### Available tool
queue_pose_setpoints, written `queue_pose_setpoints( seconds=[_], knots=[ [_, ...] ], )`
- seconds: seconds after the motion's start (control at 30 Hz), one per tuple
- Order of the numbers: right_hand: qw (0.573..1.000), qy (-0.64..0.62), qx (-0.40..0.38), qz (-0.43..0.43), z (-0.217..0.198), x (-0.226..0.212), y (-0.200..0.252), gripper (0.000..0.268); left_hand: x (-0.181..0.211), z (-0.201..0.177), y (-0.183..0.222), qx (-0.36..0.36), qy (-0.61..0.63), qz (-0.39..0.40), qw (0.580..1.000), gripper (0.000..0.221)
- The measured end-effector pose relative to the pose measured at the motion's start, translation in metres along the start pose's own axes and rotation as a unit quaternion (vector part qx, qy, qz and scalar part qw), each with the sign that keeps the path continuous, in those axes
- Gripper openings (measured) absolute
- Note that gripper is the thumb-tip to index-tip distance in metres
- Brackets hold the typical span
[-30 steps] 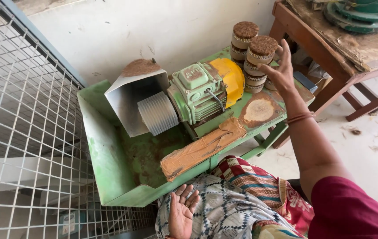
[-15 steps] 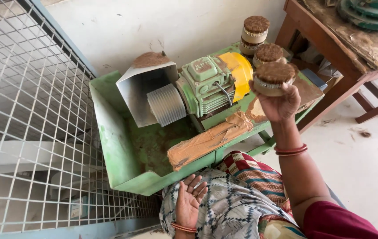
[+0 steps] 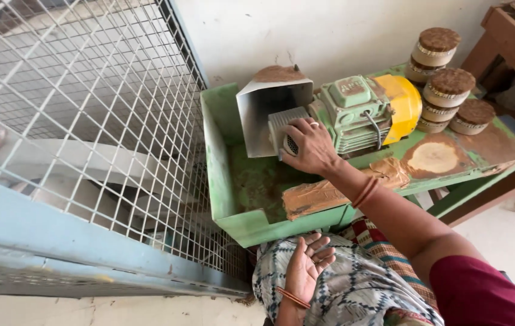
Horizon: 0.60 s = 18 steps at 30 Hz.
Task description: Buffing and smoothing the edges of circular industrial components using a bench-top buffing wheel machine.
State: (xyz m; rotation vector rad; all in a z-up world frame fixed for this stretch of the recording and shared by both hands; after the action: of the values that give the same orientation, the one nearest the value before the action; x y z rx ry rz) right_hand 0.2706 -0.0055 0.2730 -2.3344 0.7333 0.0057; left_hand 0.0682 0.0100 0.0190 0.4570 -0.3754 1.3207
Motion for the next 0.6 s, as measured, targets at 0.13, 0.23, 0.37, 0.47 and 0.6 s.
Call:
queue_pose_setpoints(
  seconds=[0.13, 0.23, 0.37, 0.47, 0.6],
  knots=[
    [0.995, 0.087, -0.036, 0.042, 0.018, 0.022, -0.064, 0.054, 0.002, 0.002, 0.001, -0.002, -0.003, 0.006, 1.0, 0.058],
    [0.99, 0.101, -0.052, 0.077, 0.028, 0.036, -0.078, 0.054, 0.006, 0.002, 0.002, -0.011, -0.014, 0.013, 1.0, 0.056],
    [0.992, 0.122, 0.002, 0.022, 0.016, -0.001, -0.032, 0.053, -0.002, -0.001, 0.004, -0.012, 0.02, 0.012, 1.0, 0.056],
    [0.99, 0.137, 0.016, -0.012, 0.014, -0.017, 0.006, 0.051, 0.0, 0.004, 0.003, -0.015, 0.034, 0.005, 0.999, 0.055],
    [0.99, 0.133, 0.029, -0.023, 0.011, -0.014, -0.001, 0.051, 0.0, 0.006, 0.004, -0.015, 0.031, 0.002, 0.999, 0.055]
  ],
)
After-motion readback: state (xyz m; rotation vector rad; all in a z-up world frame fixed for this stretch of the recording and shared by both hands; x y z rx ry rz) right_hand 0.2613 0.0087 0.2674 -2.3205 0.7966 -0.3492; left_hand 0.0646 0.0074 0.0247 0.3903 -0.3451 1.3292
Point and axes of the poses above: each hand's wrist, its own y-axis away from the middle knuckle, its own z-axis out of the palm, x = y × z, the point moved 8 cm from there along -y, towards the middle knuckle, and after that the axes turned 11 degrees about -x, right-handed, at the moved point
